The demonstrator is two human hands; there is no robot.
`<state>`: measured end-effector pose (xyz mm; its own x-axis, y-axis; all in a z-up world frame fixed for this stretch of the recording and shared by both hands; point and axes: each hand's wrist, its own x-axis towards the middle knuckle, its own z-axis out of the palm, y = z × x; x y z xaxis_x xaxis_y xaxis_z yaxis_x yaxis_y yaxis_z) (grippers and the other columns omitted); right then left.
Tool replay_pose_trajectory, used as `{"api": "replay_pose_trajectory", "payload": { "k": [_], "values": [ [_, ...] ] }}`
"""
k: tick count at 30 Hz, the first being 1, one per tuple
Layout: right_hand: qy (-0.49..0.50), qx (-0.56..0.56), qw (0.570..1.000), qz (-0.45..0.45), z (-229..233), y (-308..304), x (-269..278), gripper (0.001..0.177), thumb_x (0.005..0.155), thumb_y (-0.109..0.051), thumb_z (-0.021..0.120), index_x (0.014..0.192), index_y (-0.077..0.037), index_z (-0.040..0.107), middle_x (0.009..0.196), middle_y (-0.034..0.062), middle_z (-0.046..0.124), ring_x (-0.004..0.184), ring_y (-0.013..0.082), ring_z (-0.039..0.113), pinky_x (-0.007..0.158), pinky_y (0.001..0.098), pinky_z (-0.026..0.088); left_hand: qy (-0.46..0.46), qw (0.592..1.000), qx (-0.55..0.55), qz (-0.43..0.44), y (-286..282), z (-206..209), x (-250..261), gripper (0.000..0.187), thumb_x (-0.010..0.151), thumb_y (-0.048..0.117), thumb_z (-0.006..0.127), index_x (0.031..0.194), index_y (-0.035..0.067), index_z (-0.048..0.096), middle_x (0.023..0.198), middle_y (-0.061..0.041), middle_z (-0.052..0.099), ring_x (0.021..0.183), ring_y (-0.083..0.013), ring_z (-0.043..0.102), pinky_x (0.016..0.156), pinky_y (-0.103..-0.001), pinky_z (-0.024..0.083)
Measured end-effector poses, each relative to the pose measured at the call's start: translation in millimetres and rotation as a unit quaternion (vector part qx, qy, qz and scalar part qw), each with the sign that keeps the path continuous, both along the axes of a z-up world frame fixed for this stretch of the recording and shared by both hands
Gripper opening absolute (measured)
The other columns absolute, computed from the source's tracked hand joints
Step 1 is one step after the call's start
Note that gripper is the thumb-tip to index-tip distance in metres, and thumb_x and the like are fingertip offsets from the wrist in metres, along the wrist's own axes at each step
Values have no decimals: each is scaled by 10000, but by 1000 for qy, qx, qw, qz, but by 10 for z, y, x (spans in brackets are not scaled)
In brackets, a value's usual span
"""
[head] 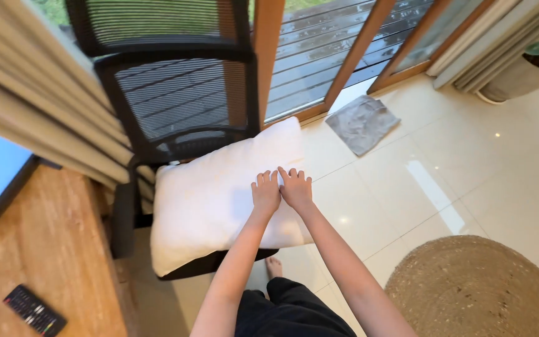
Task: The person inserts a pillow into a white pillowcase on a bed, adjusting the fabric and corners to fit. They then move the pillow to a chair and back to the bed, repeating the insertion process with another pillow.
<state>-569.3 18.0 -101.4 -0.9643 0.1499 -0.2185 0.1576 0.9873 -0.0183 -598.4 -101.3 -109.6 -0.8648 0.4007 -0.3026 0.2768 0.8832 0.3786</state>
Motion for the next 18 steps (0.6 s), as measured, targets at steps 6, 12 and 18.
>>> {"api": "replay_pose_trajectory", "payload": {
  "k": [6,12,18],
  "values": [
    [-131,-191,961,-148,-58,571,1,1110,1044,-831,540,1849,-201,106,1872,242,193,1662,551,313,1237,847,294,-33,999,-21,17,324,96,6,621,1150,208,587,1744,164,412,1864,-138,274,1696,-373,247,1254,-730,364],
    [-130,-398,858,-297,-984,572,-28,1720,676,-1090,799,1832,-134,-42,1758,308,421,1609,473,462,1297,631,409,-32,999,2,10,-70,-191,236,618,1196,378,332,1807,361,240,1924,56,82,1758,-234,115,1351,-752,142],
    [-56,-381,869,-311,-479,-62,-89,1175,857,-743,852,1765,-193,351,1526,169,707,1417,404,683,1155,548,557,35,987,83,133,-642,-191,579,556,1201,463,347,1739,358,436,1885,23,260,1727,-249,244,1361,-684,211]
  ]
}}
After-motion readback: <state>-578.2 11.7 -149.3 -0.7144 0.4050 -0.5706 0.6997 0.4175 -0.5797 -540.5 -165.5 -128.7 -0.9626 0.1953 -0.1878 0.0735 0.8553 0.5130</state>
